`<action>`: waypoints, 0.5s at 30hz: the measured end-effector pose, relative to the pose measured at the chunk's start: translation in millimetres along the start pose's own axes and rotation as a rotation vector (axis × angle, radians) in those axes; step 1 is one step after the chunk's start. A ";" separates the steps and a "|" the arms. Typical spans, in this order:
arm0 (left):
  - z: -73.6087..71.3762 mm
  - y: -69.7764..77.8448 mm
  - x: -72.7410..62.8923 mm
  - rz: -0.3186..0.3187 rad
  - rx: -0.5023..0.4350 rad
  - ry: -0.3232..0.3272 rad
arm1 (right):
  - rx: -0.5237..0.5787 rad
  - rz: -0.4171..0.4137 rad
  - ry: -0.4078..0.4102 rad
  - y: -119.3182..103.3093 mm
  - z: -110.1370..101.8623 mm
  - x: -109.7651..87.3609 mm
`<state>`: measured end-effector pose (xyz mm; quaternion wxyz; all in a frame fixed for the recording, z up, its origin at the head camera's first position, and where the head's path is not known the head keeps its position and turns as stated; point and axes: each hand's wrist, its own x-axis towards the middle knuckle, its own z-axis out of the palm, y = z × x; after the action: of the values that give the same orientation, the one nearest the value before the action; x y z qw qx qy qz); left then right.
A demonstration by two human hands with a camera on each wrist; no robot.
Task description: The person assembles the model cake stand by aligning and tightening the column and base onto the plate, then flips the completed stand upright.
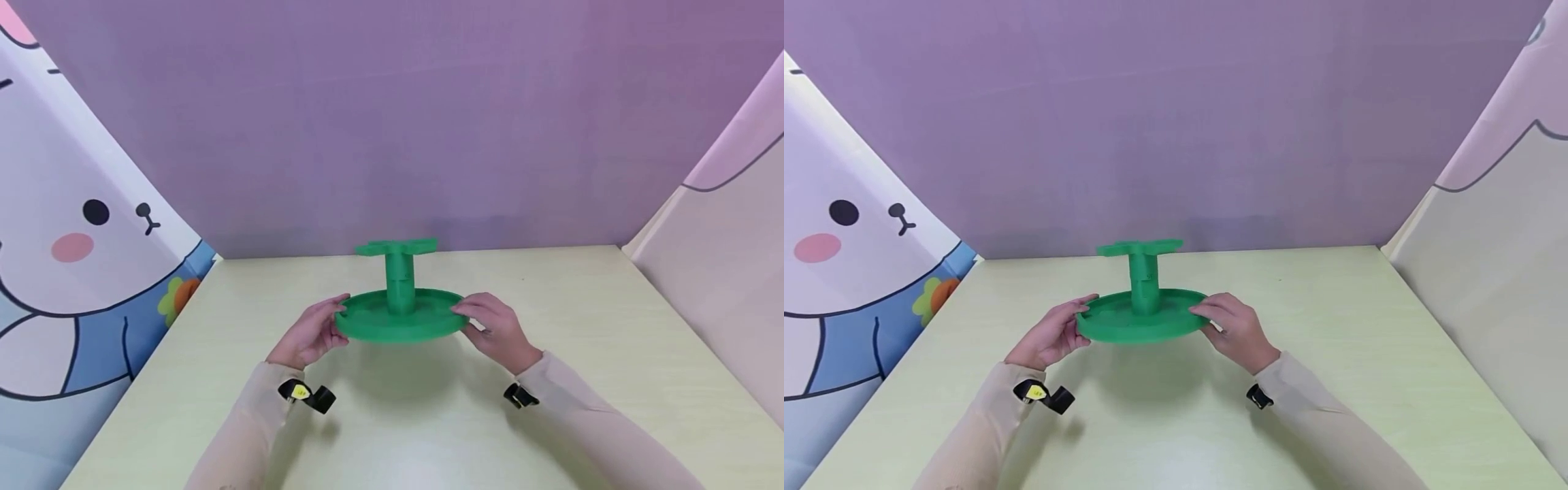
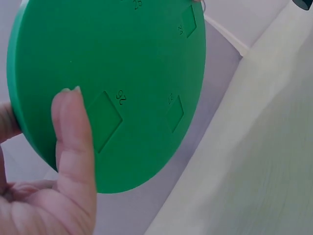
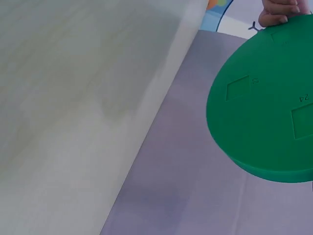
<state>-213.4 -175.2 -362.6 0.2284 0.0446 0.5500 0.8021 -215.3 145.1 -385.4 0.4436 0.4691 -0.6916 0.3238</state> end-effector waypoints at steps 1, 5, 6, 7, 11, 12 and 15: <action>0.3 0.0 -0.1 -0.003 0.005 0.006 | -0.012 -0.017 0.005 -1.1 0.4 1.3; 1.8 -0.4 0.0 -0.016 0.019 0.029 | -0.075 -0.020 0.016 -4.0 0.8 5.8; 2.4 -0.8 0.3 -0.019 0.022 0.035 | -0.090 -0.001 0.018 -4.1 0.5 6.4; 2.8 -1.4 0.7 -0.024 0.021 0.039 | -0.101 0.026 0.017 -4.2 0.0 6.8; 4.9 -5.3 3.6 -0.019 0.074 0.069 | -0.110 0.179 0.002 -5.0 -3.6 6.5; 5.3 -6.6 4.4 -0.012 0.139 0.082 | -0.100 0.229 0.003 -5.7 -4.6 6.0; 5.1 -11.2 6.0 0.048 0.401 0.130 | -0.025 0.432 0.008 -9.7 -7.5 6.1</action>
<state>-213.5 -165.0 -371.8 0.1601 0.0504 0.7110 0.6829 -204.9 146.0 -376.6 0.3724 0.3034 -0.7782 0.4045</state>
